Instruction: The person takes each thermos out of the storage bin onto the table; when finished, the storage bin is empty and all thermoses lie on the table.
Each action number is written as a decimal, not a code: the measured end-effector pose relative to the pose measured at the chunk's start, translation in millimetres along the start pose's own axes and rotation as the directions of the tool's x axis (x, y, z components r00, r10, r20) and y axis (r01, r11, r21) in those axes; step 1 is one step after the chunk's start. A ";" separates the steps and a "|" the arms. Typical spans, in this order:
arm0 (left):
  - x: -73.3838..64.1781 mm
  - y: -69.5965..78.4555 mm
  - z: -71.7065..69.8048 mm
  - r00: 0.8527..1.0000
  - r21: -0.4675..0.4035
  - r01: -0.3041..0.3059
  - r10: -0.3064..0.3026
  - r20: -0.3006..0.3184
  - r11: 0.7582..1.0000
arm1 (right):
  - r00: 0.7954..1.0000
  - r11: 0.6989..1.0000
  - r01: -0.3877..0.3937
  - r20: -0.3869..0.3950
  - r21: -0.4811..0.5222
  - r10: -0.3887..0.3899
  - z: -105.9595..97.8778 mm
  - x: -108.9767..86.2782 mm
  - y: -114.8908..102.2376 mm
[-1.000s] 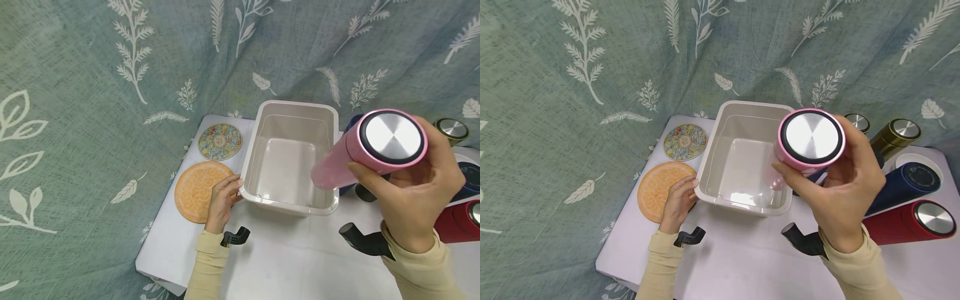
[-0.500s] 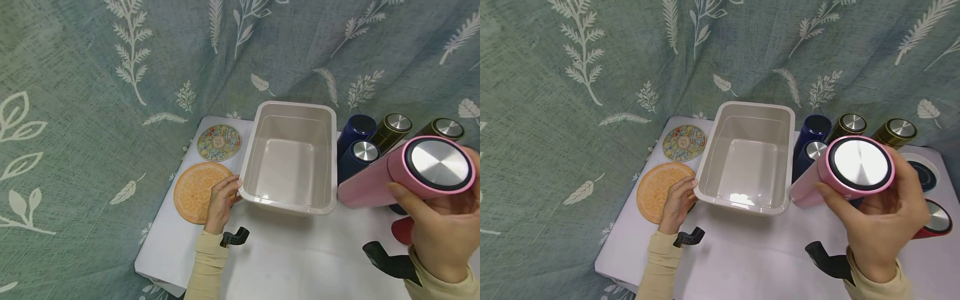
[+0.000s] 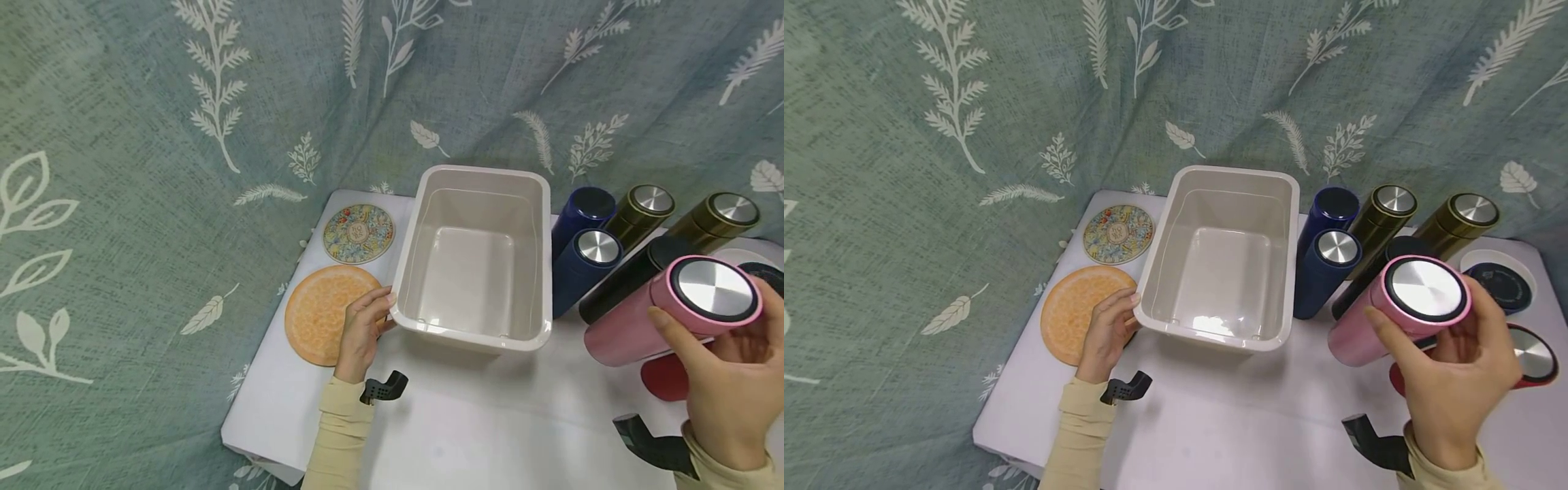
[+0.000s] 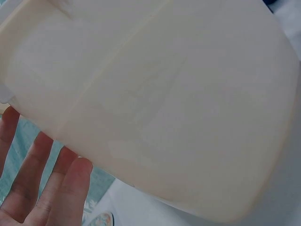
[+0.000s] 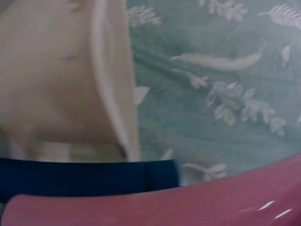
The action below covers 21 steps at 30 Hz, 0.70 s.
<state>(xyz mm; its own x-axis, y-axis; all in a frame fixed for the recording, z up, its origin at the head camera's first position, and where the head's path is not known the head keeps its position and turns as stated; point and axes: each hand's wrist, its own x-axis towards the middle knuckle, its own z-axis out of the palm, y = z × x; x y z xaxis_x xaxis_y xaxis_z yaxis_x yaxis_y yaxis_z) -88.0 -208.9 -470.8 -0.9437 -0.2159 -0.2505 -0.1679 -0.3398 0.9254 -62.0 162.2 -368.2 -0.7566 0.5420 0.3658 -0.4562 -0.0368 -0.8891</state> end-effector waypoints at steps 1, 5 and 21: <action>0.2 0.0 -0.2 1.000 -0.001 0.001 -0.001 -0.001 1.000 | 1.000 0.993 -0.016 -0.003 -0.121 0.016 -2.9 -1.1 3.7; 1.1 -0.1 -1.4 1.000 -0.006 0.007 -0.007 0.001 1.000 | 0.999 0.876 -0.043 -0.003 -0.480 0.047 -10.3 -3.5 17.4; 1.2 -0.4 -1.4 1.000 -0.004 0.004 -0.004 0.000 1.000 | 0.974 0.979 -0.205 -0.101 0.004 0.205 -28.5 -13.2 70.5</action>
<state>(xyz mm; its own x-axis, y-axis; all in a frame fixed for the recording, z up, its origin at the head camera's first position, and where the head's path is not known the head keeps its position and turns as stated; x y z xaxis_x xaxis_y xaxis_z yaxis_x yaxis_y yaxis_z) -88.7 -210.3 -471.9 -0.9432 -0.2140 -0.2541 -0.1707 -0.3440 0.9233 -70.8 176.3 -443.6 -0.7829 0.6046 0.1466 -0.2930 -0.1505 -0.9442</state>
